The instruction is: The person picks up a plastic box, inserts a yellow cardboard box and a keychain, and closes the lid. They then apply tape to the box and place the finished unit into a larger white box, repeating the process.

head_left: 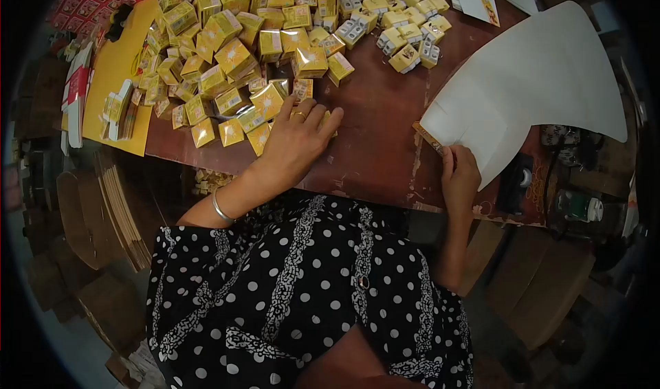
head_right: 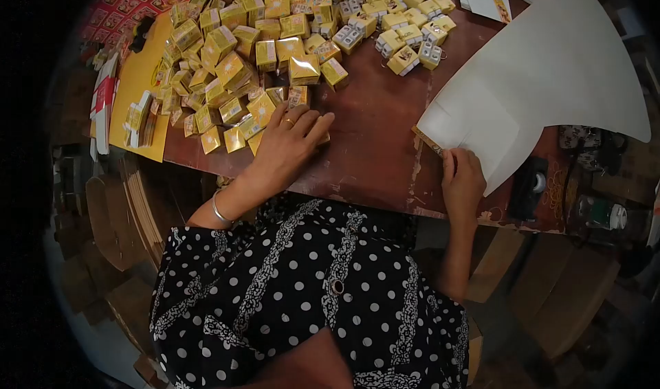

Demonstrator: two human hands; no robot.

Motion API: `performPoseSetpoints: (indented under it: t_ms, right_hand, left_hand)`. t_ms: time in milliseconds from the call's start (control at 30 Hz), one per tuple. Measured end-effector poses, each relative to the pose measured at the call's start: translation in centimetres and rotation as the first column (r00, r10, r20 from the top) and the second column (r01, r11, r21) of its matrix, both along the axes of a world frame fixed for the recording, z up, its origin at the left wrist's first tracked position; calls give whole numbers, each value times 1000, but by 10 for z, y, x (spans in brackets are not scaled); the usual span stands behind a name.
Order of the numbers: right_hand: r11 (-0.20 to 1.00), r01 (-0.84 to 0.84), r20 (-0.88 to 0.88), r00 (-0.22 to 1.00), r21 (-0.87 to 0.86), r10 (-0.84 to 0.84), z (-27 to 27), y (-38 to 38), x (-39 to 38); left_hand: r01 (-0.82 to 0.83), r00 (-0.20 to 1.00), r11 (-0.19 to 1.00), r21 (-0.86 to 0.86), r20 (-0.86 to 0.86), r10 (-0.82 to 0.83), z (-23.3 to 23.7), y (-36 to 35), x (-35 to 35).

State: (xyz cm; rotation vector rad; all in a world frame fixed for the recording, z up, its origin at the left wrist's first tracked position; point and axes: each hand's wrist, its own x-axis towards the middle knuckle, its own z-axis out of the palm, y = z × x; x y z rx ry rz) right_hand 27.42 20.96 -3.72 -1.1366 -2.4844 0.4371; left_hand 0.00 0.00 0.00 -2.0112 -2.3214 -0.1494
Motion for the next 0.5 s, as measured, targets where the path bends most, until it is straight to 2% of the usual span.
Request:
performPoseSetpoints:
  t_ms: [67, 100, 200, 300, 333, 400, 433, 500]
  right_hand:
    - [1000, -22, -32, 999, 13, 23, -10, 4, -2]
    - [999, -28, -3, 1000, 26, 28, 9, 5, 3]
    - [997, -74, -14, 997, -8, 73, 5, 9, -4]
    - [999, 17, -120, 993, 36, -13, 22, -1, -13]
    - [999, -13, -122, 992, 34, 17, 32, -4, -16]
    - [996, 58, -259, 965, 71, -37, 42, -10, -27]
    - [999, 6, -268, 963, 51, 8, 43, -16, -35]
    - [992, -96, -410, 911, -81, 54, 43, -28, -53]
  left_hand:
    - [60, 998, 990, 126, -25, -57, -13, 1, -7]
    - [51, 999, 989, 142, 3, -52, -7, 2, -6]
    - [25, 999, 984, 179, 27, -31, -9, -6, -15]
    - [124, 987, 960, 253, 69, -146, 6, -18, -13]
    - [95, 991, 963, 251, 68, -116, 6, -26, -9]
    - [68, 926, 848, 525, 284, -250, 6, -46, -5]
    - [53, 926, 800, 598, 270, -263, 8, -56, -6]
    - [-20, 945, 820, 572, 279, -172, 0, -88, -9]
